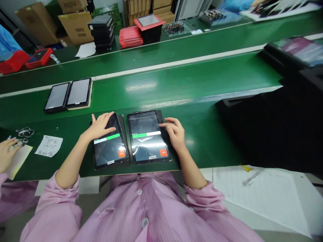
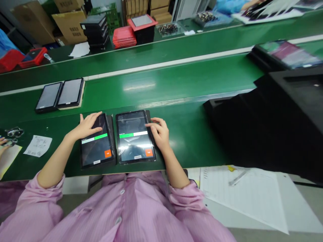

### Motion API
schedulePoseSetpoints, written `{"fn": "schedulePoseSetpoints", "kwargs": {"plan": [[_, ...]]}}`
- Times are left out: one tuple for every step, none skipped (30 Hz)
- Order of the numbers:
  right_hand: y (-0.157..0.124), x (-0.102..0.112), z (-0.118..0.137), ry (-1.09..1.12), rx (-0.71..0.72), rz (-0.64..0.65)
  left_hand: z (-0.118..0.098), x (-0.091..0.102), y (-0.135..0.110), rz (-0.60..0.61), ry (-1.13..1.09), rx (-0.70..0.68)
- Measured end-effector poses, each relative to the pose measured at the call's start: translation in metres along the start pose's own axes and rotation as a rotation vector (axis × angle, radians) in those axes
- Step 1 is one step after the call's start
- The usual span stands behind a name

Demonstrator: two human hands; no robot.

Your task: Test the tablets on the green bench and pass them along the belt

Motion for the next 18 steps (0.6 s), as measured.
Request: {"fn": "schedulePoseSetpoints", "kwargs": {"plan": [[0.000,0.001,-0.010,0.026,-0.078,-0.026,-0.003,0.000,0.004,0.021,-0.016,-0.021],[0.000,0.000,-0.019,0.047,-0.146,-0.033,-0.006,-0.002,0.007,0.043,-0.017,-0.045],[0.000,-0.002,-0.027,0.064,-0.200,-0.020,-0.009,-0.003,0.011,0.068,-0.010,-0.067],[0.000,-0.006,-0.034,0.077,-0.237,0.002,-0.011,-0.006,0.013,0.096,0.002,-0.084],[0.000,-0.009,-0.038,0.089,-0.260,0.024,-0.013,-0.009,0.016,0.125,0.011,-0.096],[0.000,-0.011,-0.042,0.097,-0.271,0.043,-0.013,-0.012,0.018,0.152,0.015,-0.100],[0.001,-0.013,-0.044,0.100,-0.278,0.056,-0.014,-0.014,0.020,0.175,0.015,-0.099],[0.001,-0.014,-0.045,0.101,-0.282,0.062,-0.014,-0.015,0.021,0.188,0.015,-0.096],[0.001,-0.014,-0.046,0.099,-0.285,0.064,-0.014,-0.016,0.023,0.195,0.017,-0.094],[0.001,-0.014,-0.046,0.094,-0.287,0.064,-0.014,-0.016,0.024,0.197,0.021,-0.094],[0.001,-0.014,-0.046,0.089,-0.289,0.064,-0.015,-0.016,0.025,0.197,0.026,-0.097],[0.001,-0.014,-0.046,0.085,-0.290,0.067,-0.015,-0.016,0.026,0.200,0.033,-0.102],[0.001,-0.014,-0.047,0.083,-0.292,0.071,-0.016,-0.016,0.028,0.205,0.039,-0.109],[0.001,-0.015,-0.048,0.083,-0.293,0.078,-0.017,-0.016,0.029,0.211,0.041,-0.118],[0.002,-0.016,-0.049,0.081,-0.291,0.085,-0.018,-0.016,0.031,0.215,0.040,-0.125],[0.002,-0.016,-0.050,0.077,-0.287,0.091,-0.018,-0.015,0.032,0.213,0.034,-0.128],[0.002,-0.017,-0.051,0.070,-0.281,0.097,-0.017,-0.014,0.034,0.207,0.026,-0.127],[0.003,-0.017,-0.053,0.063,-0.276,0.104,-0.016,-0.013,0.035,0.197,0.017,-0.122]]}}
Point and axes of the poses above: each hand's wrist, its own y-axis towards the middle knuckle, its own x-axis out of the back of the hand, z = x × y, the point moved 9 cm from there along y, towards the middle knuckle, and after that the axes turned 3 degrees about z, right-handed, at the moved point
